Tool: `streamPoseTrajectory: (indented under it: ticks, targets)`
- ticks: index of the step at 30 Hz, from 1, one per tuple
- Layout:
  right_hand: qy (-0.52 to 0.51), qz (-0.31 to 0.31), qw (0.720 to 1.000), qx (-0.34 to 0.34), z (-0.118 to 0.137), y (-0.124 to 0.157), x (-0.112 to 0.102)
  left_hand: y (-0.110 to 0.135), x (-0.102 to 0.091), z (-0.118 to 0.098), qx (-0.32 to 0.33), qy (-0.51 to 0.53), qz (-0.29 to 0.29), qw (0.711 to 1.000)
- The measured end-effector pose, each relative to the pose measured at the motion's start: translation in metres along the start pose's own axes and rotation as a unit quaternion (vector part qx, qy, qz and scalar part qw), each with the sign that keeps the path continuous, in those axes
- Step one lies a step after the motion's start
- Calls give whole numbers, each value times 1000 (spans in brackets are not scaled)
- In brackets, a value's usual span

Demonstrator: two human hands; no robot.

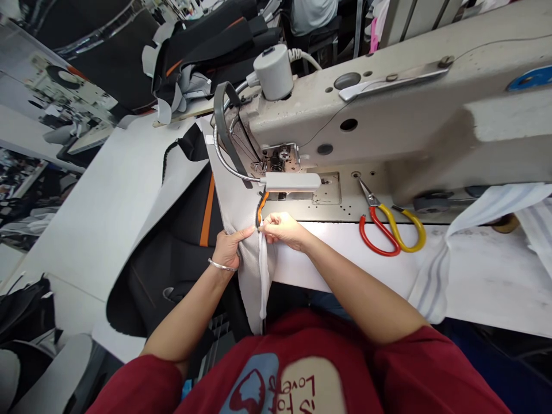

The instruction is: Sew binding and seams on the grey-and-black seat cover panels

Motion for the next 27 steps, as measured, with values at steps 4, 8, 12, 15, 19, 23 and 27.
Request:
streamPoseTrajectory:
  ticks: [4, 8, 12, 15, 19, 23, 27]
  targets:
    - [13, -3, 1000, 0, 3, 2, 1, 1, 1, -1, 0, -1, 0, 1000]
    - [-25, 20, 999, 8, -2, 0, 0, 1, 2, -1, -3, 1, 0, 1000]
    - [-44, 25, 999, 15, -4, -1, -1, 2, 2, -2, -9, 0, -6, 1000]
    - [-20, 20, 999, 18, -2, 1, 1, 2, 2, -2, -6, 1, -8, 1000]
    - [35, 2, 999, 9, 2, 1, 1, 2, 3, 0, -8, 3, -12, 1000]
    - [22, 7, 1000, 11, -1, -1, 0, 1, 2, 1, -7, 1, -7, 1000]
    - [-24, 10, 999, 21, -5, -3, -1, 0, 1, 2, -6, 3, -4, 1000]
Point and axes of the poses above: each hand's wrist, its own y-axis away from the middle knuckle, its own x-axis out of the palm, z = x × y, the point moved 3 cm from there along -y, towards the middle knuckle, and after that the axes turned 3 degrees about z, right-handed, at the moved point
